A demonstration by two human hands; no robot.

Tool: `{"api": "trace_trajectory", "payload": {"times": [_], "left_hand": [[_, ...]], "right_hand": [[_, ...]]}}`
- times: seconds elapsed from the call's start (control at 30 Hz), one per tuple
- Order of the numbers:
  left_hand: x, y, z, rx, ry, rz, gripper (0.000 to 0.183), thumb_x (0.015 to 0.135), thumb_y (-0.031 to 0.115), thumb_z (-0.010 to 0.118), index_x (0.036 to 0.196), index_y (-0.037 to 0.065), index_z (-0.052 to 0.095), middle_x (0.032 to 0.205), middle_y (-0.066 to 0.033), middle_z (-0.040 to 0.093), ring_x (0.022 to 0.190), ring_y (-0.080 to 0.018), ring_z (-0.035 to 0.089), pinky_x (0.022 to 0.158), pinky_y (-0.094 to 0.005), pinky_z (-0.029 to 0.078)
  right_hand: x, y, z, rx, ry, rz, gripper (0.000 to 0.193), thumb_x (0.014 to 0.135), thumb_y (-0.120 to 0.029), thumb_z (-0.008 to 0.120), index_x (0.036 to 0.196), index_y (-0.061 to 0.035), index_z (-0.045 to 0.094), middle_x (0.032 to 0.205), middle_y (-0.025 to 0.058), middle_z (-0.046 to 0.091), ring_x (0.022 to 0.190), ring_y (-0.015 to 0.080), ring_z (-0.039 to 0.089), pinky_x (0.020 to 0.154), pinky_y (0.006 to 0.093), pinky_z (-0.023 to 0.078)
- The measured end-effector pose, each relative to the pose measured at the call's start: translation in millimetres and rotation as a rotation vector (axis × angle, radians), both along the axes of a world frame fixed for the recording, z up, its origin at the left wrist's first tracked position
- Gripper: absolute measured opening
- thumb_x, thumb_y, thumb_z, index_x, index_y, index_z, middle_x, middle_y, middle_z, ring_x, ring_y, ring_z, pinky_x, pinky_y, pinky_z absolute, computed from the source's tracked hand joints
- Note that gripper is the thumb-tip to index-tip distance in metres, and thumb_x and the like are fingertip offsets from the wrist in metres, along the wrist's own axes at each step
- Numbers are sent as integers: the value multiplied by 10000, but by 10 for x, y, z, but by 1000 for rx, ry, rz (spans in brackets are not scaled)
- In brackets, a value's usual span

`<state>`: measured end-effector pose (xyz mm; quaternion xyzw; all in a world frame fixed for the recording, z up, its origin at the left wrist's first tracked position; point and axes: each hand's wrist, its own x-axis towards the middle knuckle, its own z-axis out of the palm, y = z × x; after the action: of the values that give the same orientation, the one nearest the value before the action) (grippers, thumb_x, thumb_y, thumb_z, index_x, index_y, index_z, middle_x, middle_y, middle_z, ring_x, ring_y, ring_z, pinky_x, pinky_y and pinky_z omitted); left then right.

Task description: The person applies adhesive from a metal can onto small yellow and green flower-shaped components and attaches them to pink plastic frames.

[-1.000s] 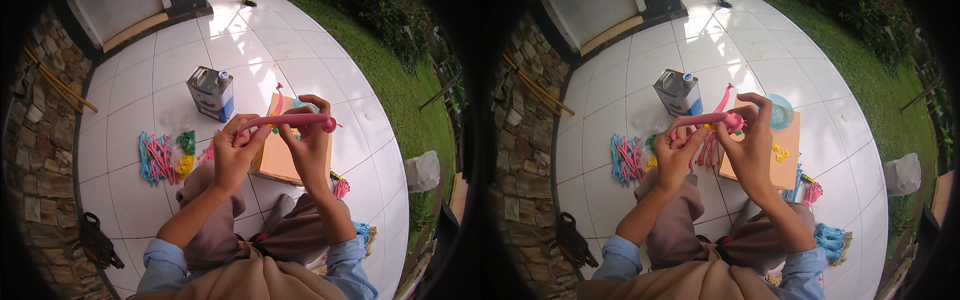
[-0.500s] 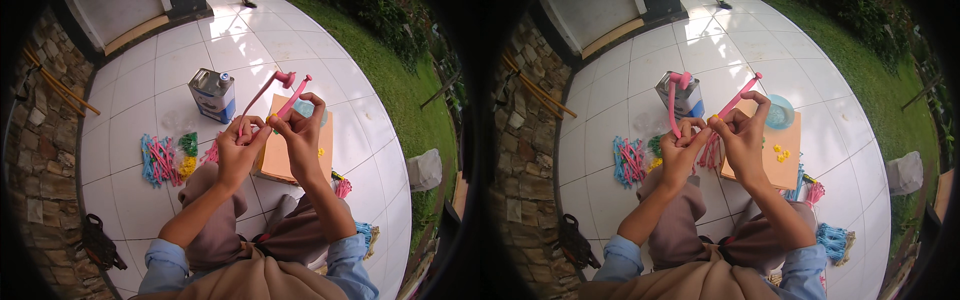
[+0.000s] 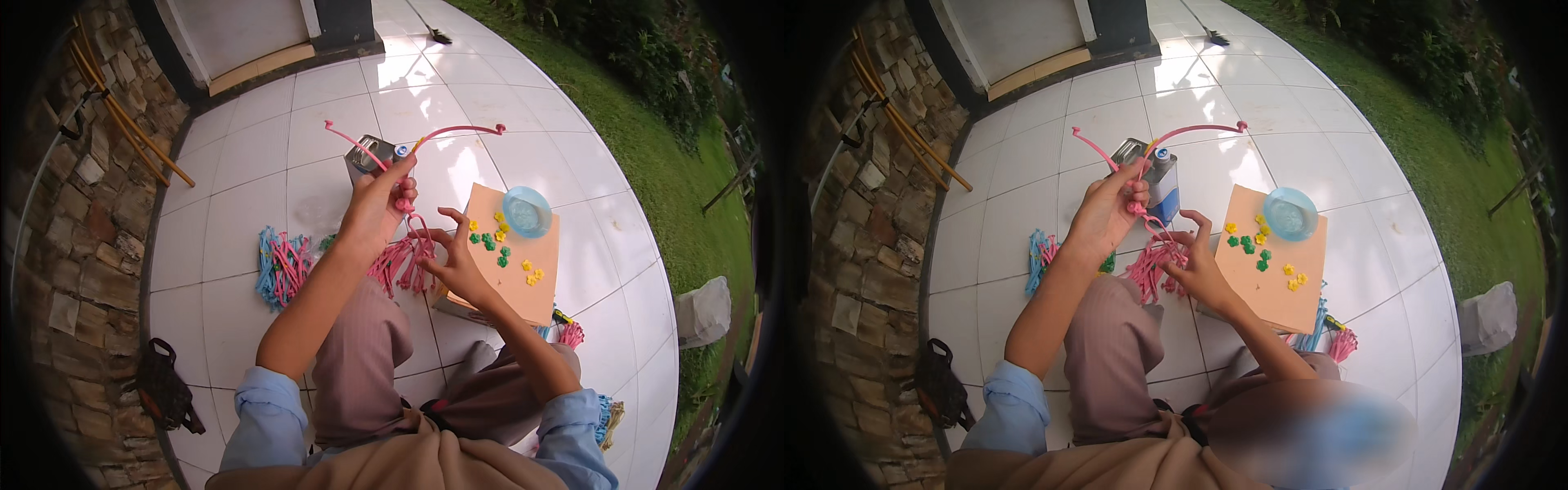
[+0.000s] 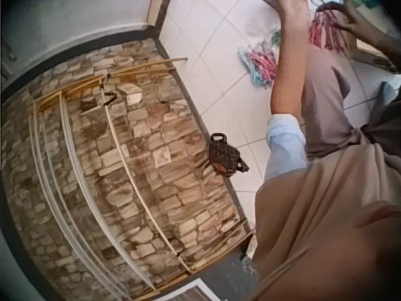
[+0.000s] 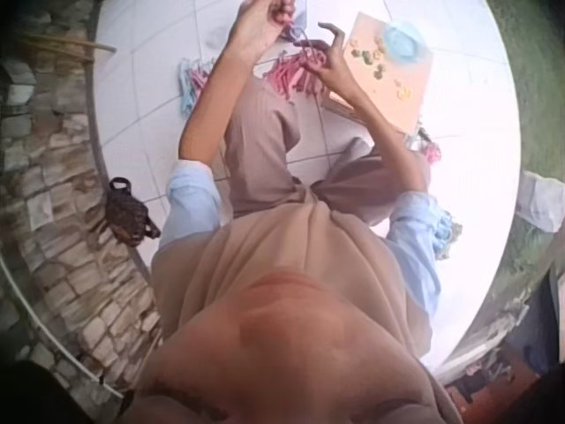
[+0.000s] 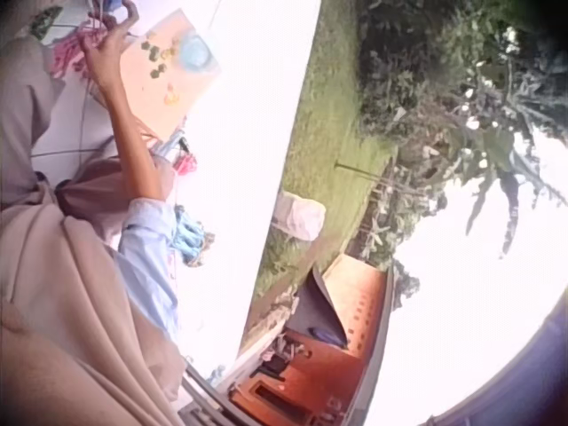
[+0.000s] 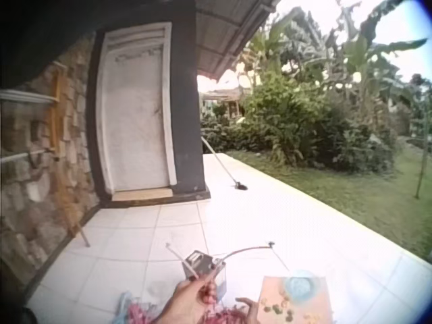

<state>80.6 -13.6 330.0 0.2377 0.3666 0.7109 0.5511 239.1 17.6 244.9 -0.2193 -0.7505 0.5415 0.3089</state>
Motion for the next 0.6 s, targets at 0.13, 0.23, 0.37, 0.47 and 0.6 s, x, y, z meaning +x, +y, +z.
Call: {"api": "trace_trajectory", "payload": {"times": [0.13,0.23,0.37,0.47,0.6], "left_hand": [[-346,3,109,-154,-16,-104,288,853,215,607,996,-24,536,933,-106,570,834,-174,581,749,-275,481],[-589,-147,45,-393,516,-287,285,843,212,610,1013,-12,564,970,-116,587,891,-211,599,864,-323,470],[-343,-342,-53,-54,1705,171,431,728,167,682,1132,96,550,1183,-85,510,1141,-228,479,1036,-391,332],[-268,-328,-192,352,1989,-24,504,732,208,684,1189,104,500,1177,-81,514,1110,-238,486,1107,-450,163],[-230,-329,-166,262,1732,-411,383,807,226,627,1141,62,538,1013,-118,597,949,-235,583,1016,-420,333]], "right_hand": [[-154,-12,66,-224,246,-19,461,899,2,441,1249,-67,149,876,117,587,721,150,579,673,246,468],[-156,20,248,-186,256,-67,421,912,2,414,1237,-69,157,842,107,578,604,115,522,575,227,446],[-101,44,406,-161,69,25,429,906,-3,433,1241,-72,174,777,84,566,579,109,490,546,231,419],[57,-1,602,-57,-98,109,503,876,20,468,1269,-77,170,782,103,601,620,166,554,572,274,437],[288,0,904,350,-332,139,559,839,-11,540,1296,-79,224,783,131,633,702,270,617,605,323,465]]}}
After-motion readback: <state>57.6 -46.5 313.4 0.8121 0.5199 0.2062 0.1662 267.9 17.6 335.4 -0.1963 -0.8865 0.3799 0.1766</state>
